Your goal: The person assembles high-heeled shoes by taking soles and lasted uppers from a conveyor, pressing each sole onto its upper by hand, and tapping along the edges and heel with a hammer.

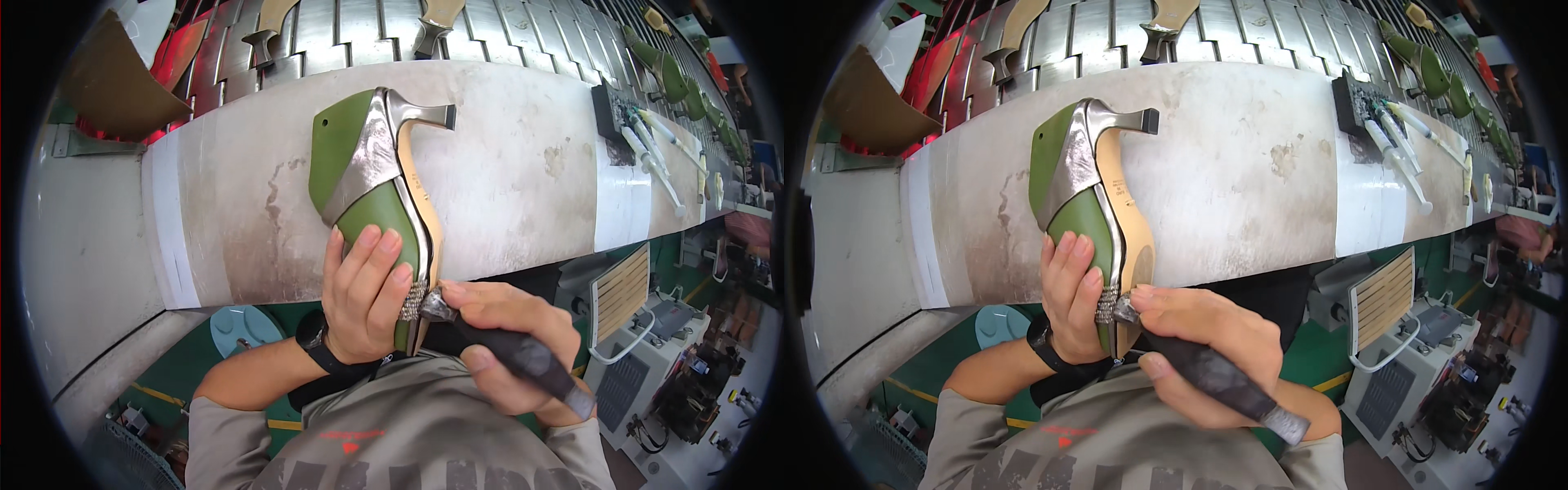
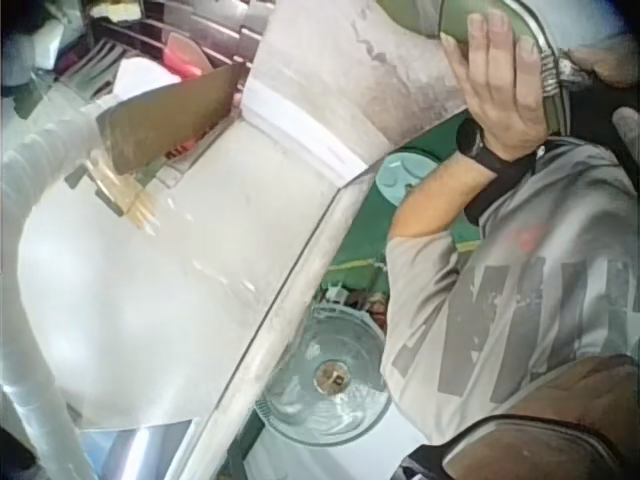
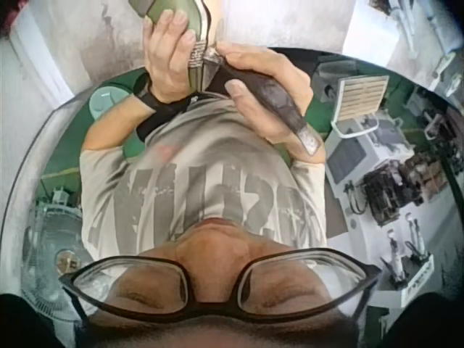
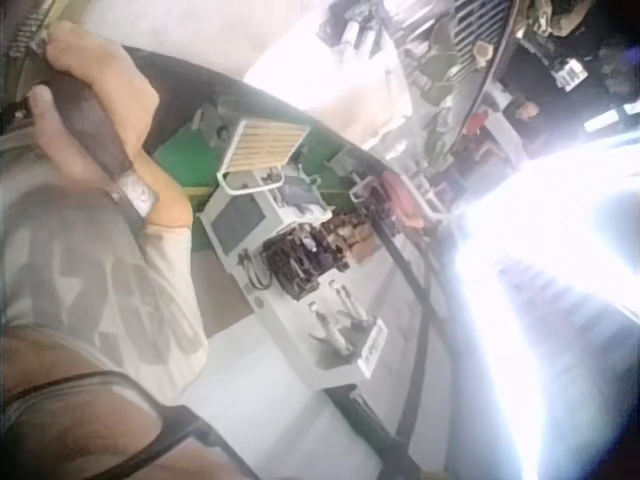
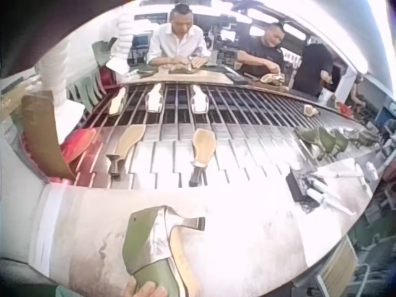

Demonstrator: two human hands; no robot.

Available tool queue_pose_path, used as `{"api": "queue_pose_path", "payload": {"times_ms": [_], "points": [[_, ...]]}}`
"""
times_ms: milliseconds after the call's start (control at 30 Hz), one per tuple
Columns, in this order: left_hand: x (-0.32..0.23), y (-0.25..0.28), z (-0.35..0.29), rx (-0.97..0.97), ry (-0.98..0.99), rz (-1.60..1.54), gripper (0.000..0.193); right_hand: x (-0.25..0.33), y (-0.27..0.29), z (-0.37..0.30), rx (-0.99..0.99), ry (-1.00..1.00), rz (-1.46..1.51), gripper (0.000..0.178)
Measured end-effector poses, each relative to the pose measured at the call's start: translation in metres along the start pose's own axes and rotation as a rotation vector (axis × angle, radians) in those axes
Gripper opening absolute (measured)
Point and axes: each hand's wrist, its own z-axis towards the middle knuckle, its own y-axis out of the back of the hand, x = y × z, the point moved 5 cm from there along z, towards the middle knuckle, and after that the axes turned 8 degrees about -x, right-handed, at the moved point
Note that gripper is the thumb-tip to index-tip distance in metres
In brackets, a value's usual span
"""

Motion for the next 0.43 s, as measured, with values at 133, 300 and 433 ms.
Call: {"api": "queue_pose_path", "payload": {"times_ms": [133, 300, 433], "points": [[0.002, 0.000, 0.001, 0.013, -0.006, -0.018, 0.036, 0.000, 0.010, 0.030, 0.097, -0.159, 0.003, 0.032], [0.007, -0.002, -0.003, -0.023, -0.016, -0.031, 0.035, -0.005, 0.014, 0.059, 0.200, -0.365, 0.022, 0.027], [0.009, -0.005, -0.011, -0.036, -0.006, -0.028, 0.035, -0.023, 0.015, 0.080, 0.190, -0.548, 0.202, 0.027]]}}
